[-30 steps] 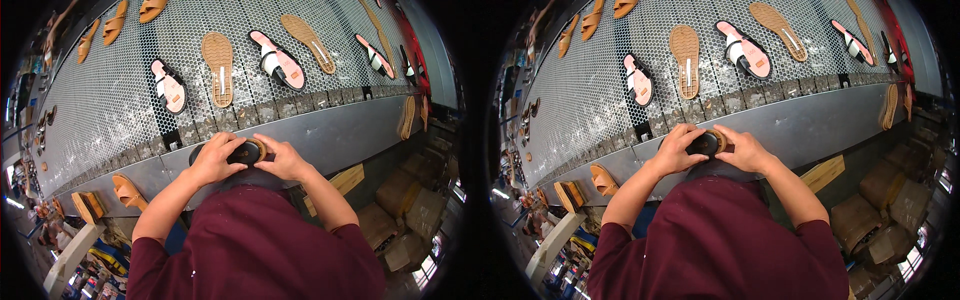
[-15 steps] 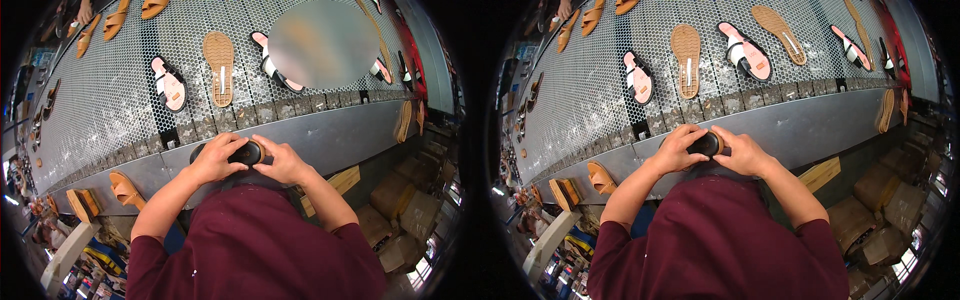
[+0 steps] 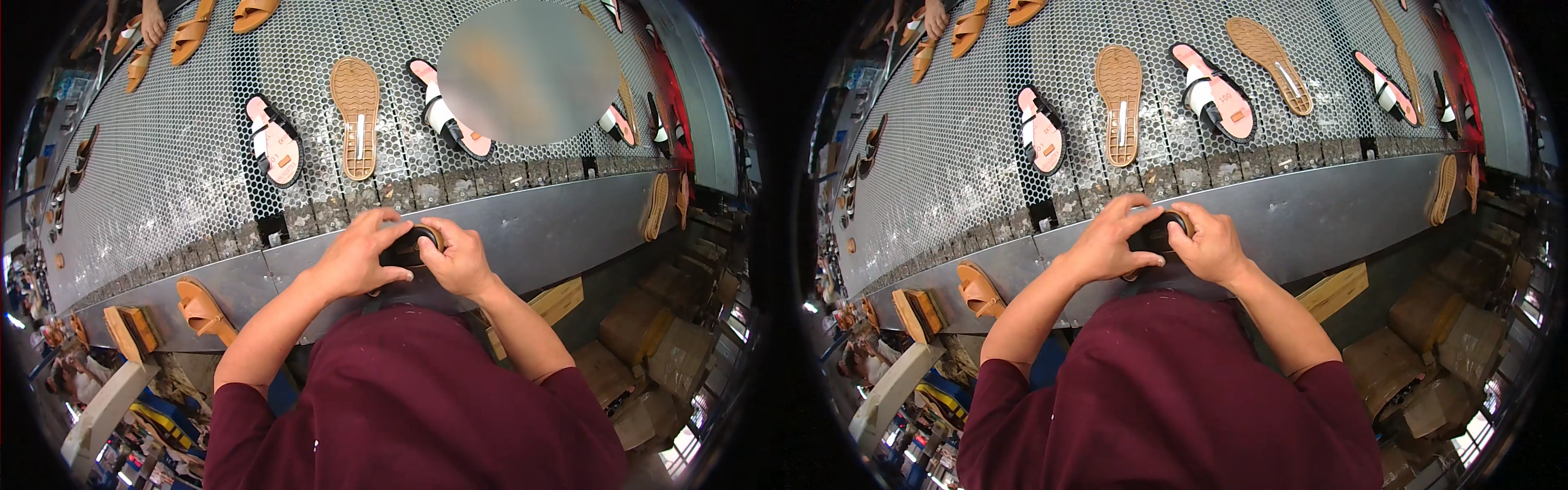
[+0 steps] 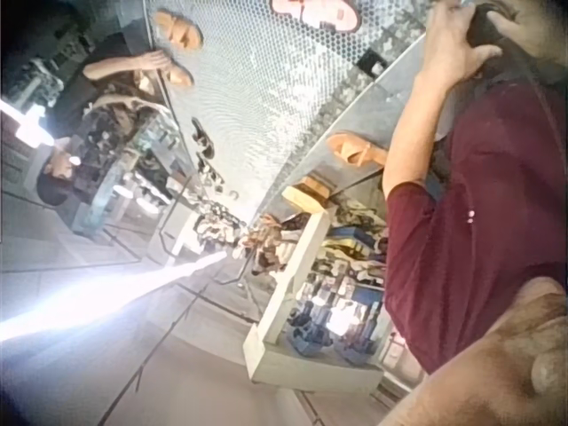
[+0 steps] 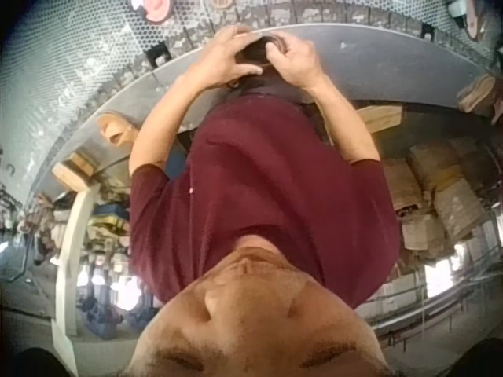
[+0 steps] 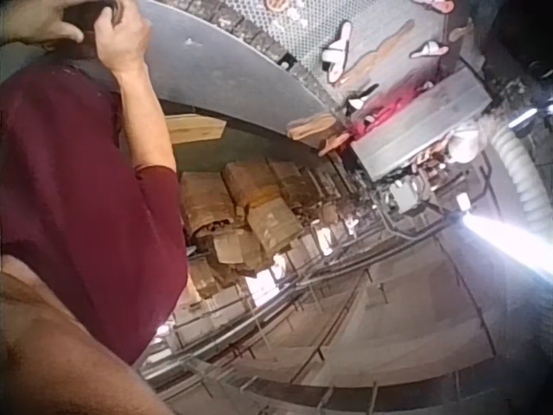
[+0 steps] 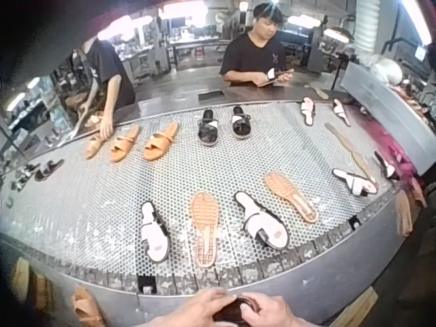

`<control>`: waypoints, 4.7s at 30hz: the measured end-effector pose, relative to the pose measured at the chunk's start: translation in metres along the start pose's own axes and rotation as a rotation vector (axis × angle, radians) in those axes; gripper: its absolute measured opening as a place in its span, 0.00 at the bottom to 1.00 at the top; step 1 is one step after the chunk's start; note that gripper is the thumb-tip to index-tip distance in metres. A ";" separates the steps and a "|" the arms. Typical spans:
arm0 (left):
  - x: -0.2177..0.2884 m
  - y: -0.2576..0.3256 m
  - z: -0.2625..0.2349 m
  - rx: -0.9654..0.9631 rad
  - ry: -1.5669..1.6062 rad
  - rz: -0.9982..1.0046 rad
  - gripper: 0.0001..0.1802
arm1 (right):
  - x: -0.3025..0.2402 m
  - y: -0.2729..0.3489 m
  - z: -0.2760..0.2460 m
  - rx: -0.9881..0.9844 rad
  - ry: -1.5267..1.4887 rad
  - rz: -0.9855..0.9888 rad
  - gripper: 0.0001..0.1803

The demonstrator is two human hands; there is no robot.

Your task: Inspecting and manually testing the assembly of various sandals on a conveyor belt in a shoe manufacturing facility.

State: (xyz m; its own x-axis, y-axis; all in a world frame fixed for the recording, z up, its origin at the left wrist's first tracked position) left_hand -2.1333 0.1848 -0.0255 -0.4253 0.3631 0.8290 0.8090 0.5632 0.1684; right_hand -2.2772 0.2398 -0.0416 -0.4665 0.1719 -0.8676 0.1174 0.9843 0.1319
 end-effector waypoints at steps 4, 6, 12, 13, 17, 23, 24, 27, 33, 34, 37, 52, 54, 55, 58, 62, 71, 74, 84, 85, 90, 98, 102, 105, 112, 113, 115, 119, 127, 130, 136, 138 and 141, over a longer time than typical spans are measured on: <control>-0.026 -0.015 -0.024 -0.068 0.230 -0.214 0.44 | 0.012 -0.009 -0.015 -0.071 -0.095 0.094 0.15; -0.044 -0.013 -0.004 -0.307 0.415 -0.438 0.37 | 0.013 -0.020 -0.020 -0.101 -0.206 0.085 0.15; -0.046 -0.023 0.001 -0.173 0.592 -0.616 0.20 | 0.028 -0.043 -0.012 -0.252 -0.594 0.261 0.18; -0.042 -0.025 -0.004 -0.131 0.605 -0.614 0.18 | 0.030 -0.040 -0.006 -0.292 -0.631 0.297 0.18; -0.045 -0.028 -0.005 0.055 0.752 -0.635 0.16 | 0.029 -0.034 0.027 -0.394 -0.817 0.388 0.14; -0.035 -0.031 -0.006 0.126 0.768 -0.620 0.17 | 0.025 -0.039 0.026 -0.349 -0.888 0.370 0.12; -0.037 -0.030 -0.003 0.150 0.874 -0.619 0.18 | 0.026 -0.040 0.025 -0.338 -0.865 0.370 0.12; -0.039 -0.021 0.000 0.191 1.282 -0.592 0.21 | 0.031 -0.047 0.012 -0.314 -0.804 0.335 0.11; -0.022 0.029 0.051 0.227 1.431 -0.585 0.18 | 0.035 -0.069 -0.005 -0.274 -0.935 0.347 0.11; -0.021 0.026 0.051 0.284 1.447 -0.599 0.15 | 0.034 -0.072 -0.005 -0.276 -0.955 0.352 0.11; -0.024 0.023 0.048 0.405 1.512 -0.565 0.12 | 0.044 -0.070 -0.004 -0.276 -1.081 0.381 0.14; -0.013 0.013 0.047 0.688 1.525 -0.480 0.09 | 0.031 0.016 0.032 -0.228 -1.092 0.472 0.09; -0.009 0.012 0.048 0.688 1.561 -0.482 0.09 | 0.033 0.016 0.031 -0.217 -1.112 0.452 0.09; -0.006 0.011 0.049 0.687 1.579 -0.479 0.09 | 0.033 0.015 0.030 -0.211 -1.121 0.438 0.09; -0.001 0.008 0.053 0.689 1.595 -0.485 0.09 | 0.036 0.019 0.029 -0.188 -1.147 0.489 0.08; -0.006 0.000 0.057 0.691 1.572 -0.530 0.06 | 0.041 0.024 0.031 -0.160 -1.161 0.556 0.10; -0.035 0.020 -0.014 0.776 0.249 -0.355 0.37 | 0.075 -0.037 -0.049 0.006 -1.135 0.471 0.19; -0.043 0.033 -0.083 0.745 -0.509 -0.301 0.49 | 0.096 -0.123 -0.113 0.147 -0.959 0.255 0.17; -0.092 0.033 -0.157 0.820 -0.531 -0.100 0.21 | 0.091 -0.319 -0.180 0.286 -0.034 0.151 0.42; -0.075 0.038 -0.171 0.877 -0.392 -0.156 0.17 | 0.056 -0.293 -0.156 0.188 0.008 0.120 0.44; -0.021 0.025 -0.188 0.633 0.500 -0.364 0.10 | -0.063 -0.161 -0.072 -0.428 0.232 -0.338 0.61; -0.074 -0.121 -0.105 0.256 0.693 -0.332 0.39 | 0.064 -0.034 -0.046 -0.745 -0.280 0.280 0.18; -0.169 -0.179 -0.137 0.385 -0.406 -0.637 0.53 | 0.131 0.031 -0.086 -0.502 -0.175 0.512 0.18; -0.191 -0.196 -0.138 0.410 -0.497 -0.756 0.49 | 0.166 0.067 -0.105 -0.397 -0.001 0.606 0.16; -0.189 -0.172 -0.144 0.671 -0.040 -0.527 0.25 | 0.192 0.084 -0.107 -0.336 -0.241 0.770 0.08; -0.192 -0.160 -0.143 0.726 0.285 -0.540 0.23 | 0.196 0.086 -0.108 -0.304 -0.268 0.770 0.07; -0.189 -0.133 -0.142 0.830 0.774 -0.494 0.19 | 0.188 0.082 -0.116 -0.236 -0.313 0.762 0.07; -0.128 -0.098 -0.129 0.849 1.196 -0.274 0.13 | 0.182 0.073 -0.129 -0.097 -0.401 0.761 0.09; -0.078 -0.088 0.024 0.693 1.570 -0.274 0.19 | 0.139 0.022 -0.088 -0.202 -0.728 0.466 0.10; -0.060 -0.094 0.040 0.556 1.591 -0.199 0.22 | 0.126 0.009 -0.060 -0.295 -0.734 0.414 0.08; -0.040 -0.101 0.040 0.479 1.495 -0.202 0.50 | 0.119 0.004 -0.027 -0.390 -0.883 0.473 0.09; -0.040 -0.104 0.040 0.456 1.476 -0.196 0.48 | 0.120 0.002 -0.024 -0.432 -0.831 0.454 0.11; -0.037 -0.105 0.042 0.452 1.484 -0.216 0.41 | 0.122 0.002 -0.021 -0.437 -0.807 0.456 0.12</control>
State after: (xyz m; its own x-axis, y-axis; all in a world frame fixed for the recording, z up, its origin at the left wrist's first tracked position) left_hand -2.2195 0.1431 -0.0962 0.4717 -0.6253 0.6217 0.4880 0.7724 0.4066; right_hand -2.3526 0.2634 -0.1376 0.2904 0.6137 -0.7342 -0.2689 0.7887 0.5529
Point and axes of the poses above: each hand's wrist, its own y-axis away from the middle knuckle, its own z-axis out of the palm, x = y × z, the point moved 8 cm from there along -y, towards the middle knuckle, and after that the axes turned 6 degrees about y, right-handed, at the moved point
